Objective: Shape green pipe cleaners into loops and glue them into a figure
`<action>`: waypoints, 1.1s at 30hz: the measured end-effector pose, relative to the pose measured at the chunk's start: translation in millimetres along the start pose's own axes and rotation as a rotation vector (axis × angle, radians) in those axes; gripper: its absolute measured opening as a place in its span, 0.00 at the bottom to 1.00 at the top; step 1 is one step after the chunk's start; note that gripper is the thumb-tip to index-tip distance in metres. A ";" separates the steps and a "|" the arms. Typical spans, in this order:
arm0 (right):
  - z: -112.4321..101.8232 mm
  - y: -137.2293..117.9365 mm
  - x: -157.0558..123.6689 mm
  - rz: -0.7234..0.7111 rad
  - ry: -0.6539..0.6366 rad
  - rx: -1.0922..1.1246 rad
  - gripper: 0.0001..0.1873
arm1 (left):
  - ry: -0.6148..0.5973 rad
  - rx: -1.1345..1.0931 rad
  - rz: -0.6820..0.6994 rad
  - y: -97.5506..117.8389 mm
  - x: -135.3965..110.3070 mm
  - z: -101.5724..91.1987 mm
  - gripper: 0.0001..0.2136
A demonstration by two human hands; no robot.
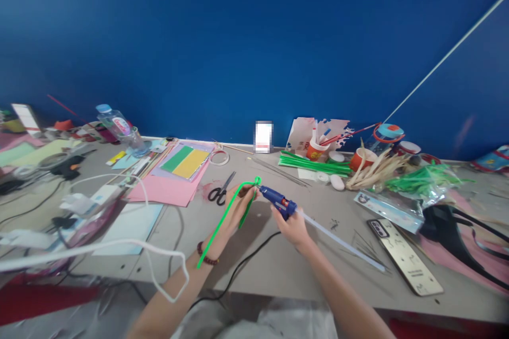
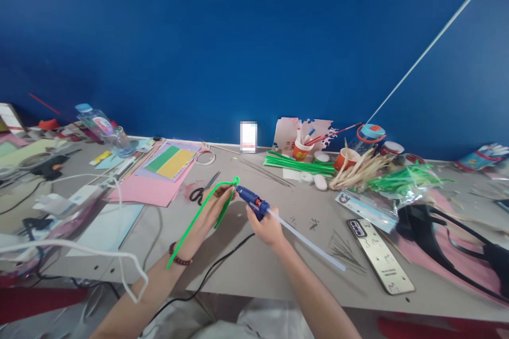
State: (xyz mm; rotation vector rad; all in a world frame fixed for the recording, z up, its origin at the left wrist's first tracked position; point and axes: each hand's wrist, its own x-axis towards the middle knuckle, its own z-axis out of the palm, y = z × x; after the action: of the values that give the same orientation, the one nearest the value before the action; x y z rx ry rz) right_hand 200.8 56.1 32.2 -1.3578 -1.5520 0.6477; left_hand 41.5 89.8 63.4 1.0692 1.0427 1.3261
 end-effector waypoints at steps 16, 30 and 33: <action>-0.3 -3.7 -1.6 -0.037 0.028 -0.049 0.17 | 0.011 -0.006 0.093 -6.6 0.0 1.1 0.09; 2.1 0.2 -5.4 0.059 -0.009 0.003 0.18 | 0.025 -0.045 0.066 -17.4 6.3 -1.0 0.08; 1.6 -1.2 -5.5 0.045 -0.014 0.000 0.20 | 0.025 -0.051 0.062 -15.9 5.5 -0.7 0.09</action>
State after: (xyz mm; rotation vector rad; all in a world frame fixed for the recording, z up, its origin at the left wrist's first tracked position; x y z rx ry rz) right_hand 198.6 50.9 30.9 -1.3950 -1.5364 0.6864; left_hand 44.1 95.7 47.9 1.0563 0.9959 1.4125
